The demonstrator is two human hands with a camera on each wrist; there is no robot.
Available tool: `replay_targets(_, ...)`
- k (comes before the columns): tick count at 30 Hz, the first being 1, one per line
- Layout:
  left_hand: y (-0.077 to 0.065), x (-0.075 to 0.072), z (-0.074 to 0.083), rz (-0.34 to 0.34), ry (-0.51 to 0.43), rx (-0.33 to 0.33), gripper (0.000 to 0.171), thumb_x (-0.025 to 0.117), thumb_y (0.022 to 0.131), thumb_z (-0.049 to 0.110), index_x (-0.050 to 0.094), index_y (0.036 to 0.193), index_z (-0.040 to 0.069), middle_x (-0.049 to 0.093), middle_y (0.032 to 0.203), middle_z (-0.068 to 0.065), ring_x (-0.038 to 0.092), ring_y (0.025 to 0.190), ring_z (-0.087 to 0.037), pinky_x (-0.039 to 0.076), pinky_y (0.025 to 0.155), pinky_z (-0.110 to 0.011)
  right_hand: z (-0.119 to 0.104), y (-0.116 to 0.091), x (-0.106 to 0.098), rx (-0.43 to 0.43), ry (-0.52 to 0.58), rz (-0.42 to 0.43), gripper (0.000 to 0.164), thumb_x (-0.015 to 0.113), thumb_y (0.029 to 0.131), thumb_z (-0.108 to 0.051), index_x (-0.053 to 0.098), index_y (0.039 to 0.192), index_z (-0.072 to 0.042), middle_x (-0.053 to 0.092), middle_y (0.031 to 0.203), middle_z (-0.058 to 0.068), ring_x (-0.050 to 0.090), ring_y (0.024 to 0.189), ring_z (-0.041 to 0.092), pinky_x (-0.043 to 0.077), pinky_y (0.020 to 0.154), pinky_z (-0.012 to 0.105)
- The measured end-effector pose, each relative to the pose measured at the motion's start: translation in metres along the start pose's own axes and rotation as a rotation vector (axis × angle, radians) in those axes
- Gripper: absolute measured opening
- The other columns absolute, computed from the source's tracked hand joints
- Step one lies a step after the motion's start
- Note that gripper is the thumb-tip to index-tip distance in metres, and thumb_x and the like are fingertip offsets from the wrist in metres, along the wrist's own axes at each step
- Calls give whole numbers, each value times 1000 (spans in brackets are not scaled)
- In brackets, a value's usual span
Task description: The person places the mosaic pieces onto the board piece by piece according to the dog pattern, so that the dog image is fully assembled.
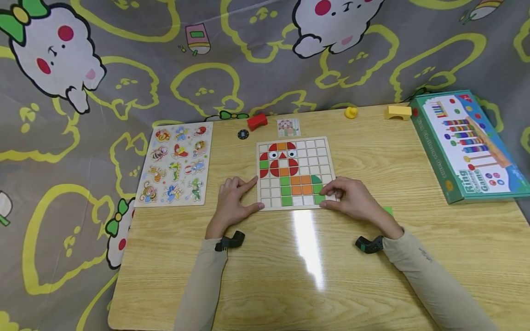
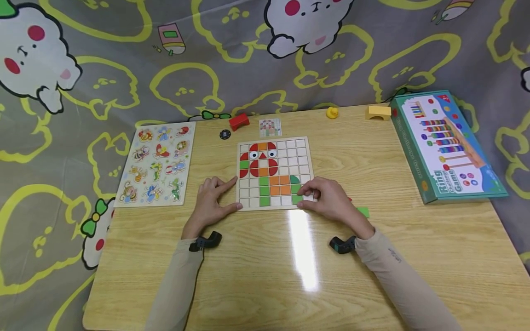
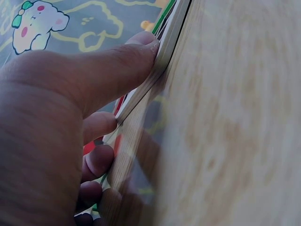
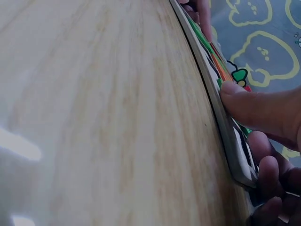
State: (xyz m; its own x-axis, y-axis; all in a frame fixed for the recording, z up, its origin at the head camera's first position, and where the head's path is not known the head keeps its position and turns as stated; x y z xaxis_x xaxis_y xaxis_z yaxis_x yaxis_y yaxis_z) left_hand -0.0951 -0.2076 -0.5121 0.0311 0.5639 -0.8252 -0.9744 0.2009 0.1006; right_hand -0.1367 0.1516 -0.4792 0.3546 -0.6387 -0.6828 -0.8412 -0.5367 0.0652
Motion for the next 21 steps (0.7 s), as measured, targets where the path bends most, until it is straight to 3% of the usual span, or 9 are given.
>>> replay_targets(6,1,0,1,-5,0,-1,79,75,77,61,50,146,32,48,100,1,34,87,-19,25,79,-36,0,0,1,17,-20,29,26,89,73,-27,77,95,-18,63,79,-2,51,67,14,39,61,24)
replay_targets(11,2,1,2,-12,0,2,79,74,77,61,49,146,32,48,100,1,34,87,-19,25,79,-36,5,-4,-2,43,32,58,29,88,74,-27,76,97,-17,64,81,-3,54,69,13,42,61,22)
replay_targets(16,1,0,2,-12,2,-3,80,74,76,63,49,146,33,48,101,1,34,87,-19,25,80,-36,8,-10,-13,44,32,103,19,86,77,-20,76,94,-18,64,79,-7,56,68,10,44,60,21)
replay_targets(21,0,0,1,-3,-5,-8,80,75,75,62,49,146,34,48,100,1,34,86,-19,25,79,-36,7,-13,-19,39,1,82,15,84,80,-19,77,93,-18,65,80,-9,57,69,7,46,61,21)
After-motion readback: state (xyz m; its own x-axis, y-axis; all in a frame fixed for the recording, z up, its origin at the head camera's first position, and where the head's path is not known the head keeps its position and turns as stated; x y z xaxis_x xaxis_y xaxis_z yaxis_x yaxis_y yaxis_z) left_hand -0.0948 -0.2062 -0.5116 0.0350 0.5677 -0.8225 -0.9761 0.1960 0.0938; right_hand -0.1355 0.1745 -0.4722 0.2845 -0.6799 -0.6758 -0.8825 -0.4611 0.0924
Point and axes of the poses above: each hand's wrist, its own y-axis towards the middle knuckle, its own x-axis out of the palm, z = x × y, the point moved 1 cm from there along y, towards the middle knuckle
